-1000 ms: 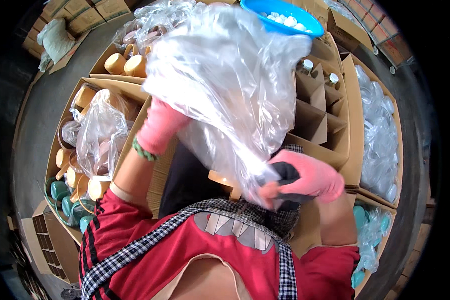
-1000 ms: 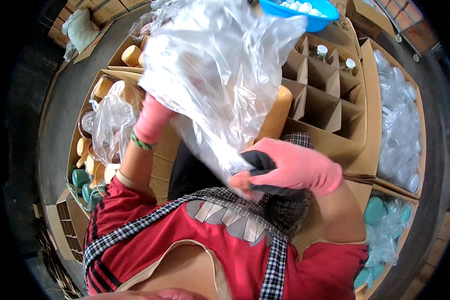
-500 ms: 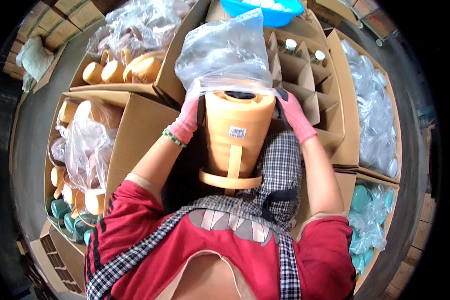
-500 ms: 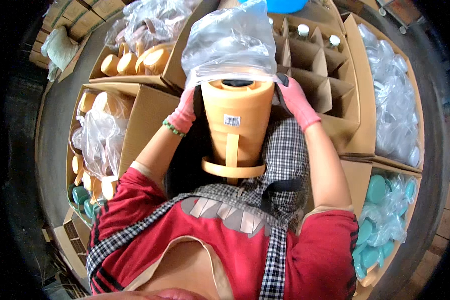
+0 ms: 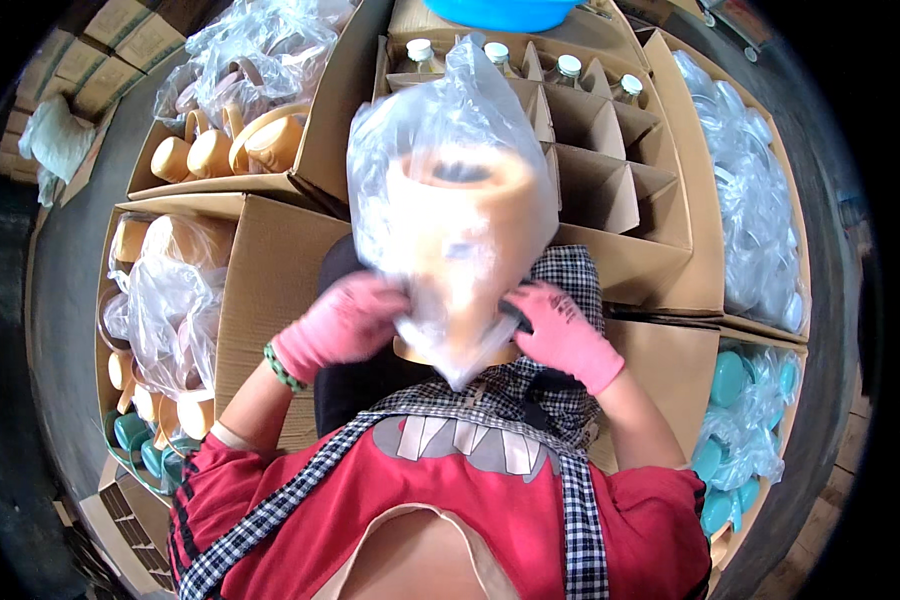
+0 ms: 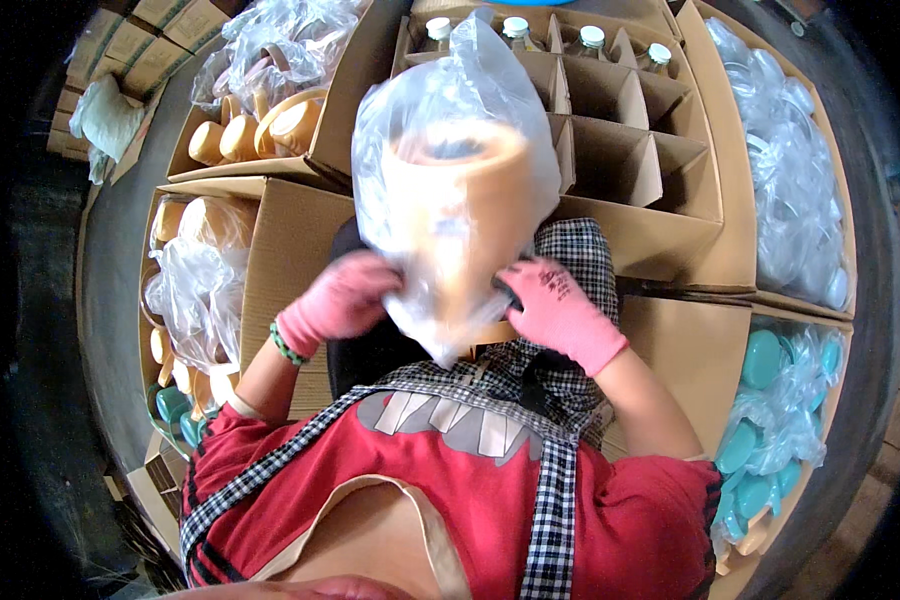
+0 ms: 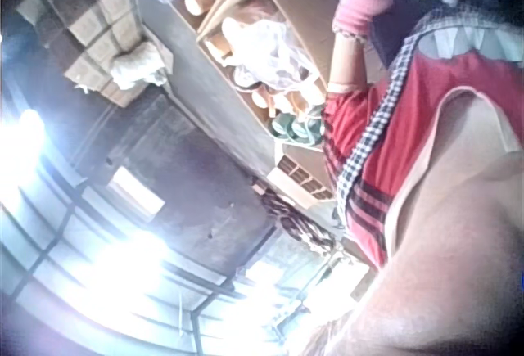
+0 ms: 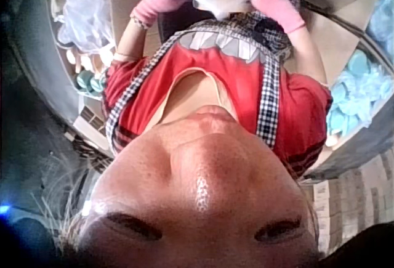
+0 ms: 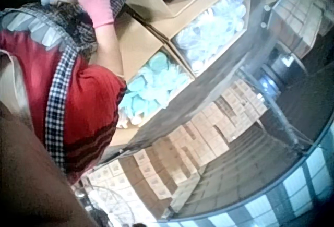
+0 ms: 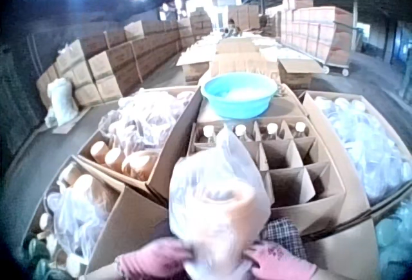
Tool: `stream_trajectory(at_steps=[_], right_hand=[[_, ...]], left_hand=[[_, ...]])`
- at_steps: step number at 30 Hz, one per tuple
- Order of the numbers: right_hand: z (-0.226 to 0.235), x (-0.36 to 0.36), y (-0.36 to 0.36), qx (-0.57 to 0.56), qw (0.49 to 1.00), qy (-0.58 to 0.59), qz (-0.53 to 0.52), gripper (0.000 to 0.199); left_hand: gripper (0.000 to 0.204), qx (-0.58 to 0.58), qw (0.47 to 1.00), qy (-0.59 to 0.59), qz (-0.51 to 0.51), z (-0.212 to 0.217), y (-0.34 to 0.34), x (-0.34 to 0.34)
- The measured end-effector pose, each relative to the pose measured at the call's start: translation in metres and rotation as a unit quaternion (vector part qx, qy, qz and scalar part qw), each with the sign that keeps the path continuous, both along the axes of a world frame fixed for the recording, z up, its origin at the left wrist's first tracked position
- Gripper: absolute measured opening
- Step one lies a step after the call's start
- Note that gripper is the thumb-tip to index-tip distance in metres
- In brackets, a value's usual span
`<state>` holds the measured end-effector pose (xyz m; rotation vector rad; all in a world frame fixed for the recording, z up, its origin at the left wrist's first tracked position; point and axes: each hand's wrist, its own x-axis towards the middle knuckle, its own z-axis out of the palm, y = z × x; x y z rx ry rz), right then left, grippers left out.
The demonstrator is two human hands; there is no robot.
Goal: The person sits on the floor and packs plastic pitchers into cardboard boxes. They remove the lid from each pitcher, place the pitcher into a clear plastic bag, and then place the bagged pitcher into a box. The person then places the lid into the pitcher and puts the pitcher back into the box.
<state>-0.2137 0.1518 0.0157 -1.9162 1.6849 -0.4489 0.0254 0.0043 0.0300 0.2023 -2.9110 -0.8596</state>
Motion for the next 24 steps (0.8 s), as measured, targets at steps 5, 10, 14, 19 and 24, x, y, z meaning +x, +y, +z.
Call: stream_trajectory(at_steps=[5, 10, 14, 19, 24], right_hand=[[-0.01, 0.019, 0.027, -0.051, 0.997, -0.052, 0.006, 0.04], [-0.027, 0.039, 0.035, -0.07, 0.993, 0.094, -0.03, 0.036], [-0.029, 0.045, 0.032, -0.101, 0.992, 0.065, -0.046, 0.025], [0.039, 0.03, 0.031, -0.228, 0.966, 0.044, -0.112, 0.045], [0.124, 0.006, 0.015, -0.433, 0.883, -0.046, -0.175, 0.047]], left_hand=[[0.029, 0.094, 0.995, 0.016, -0.017, 0.023, -0.001, -0.003], [0.025, -0.302, 0.933, 0.087, -0.177, 0.014, 0.016, -0.066], [0.016, -0.296, 0.904, 0.068, -0.302, -0.007, 0.019, -0.091], [0.022, -0.309, 0.923, 0.082, -0.217, 0.058, -0.013, -0.105], [0.029, -0.189, 0.934, 0.301, -0.02, 0.125, -0.043, -0.102]])
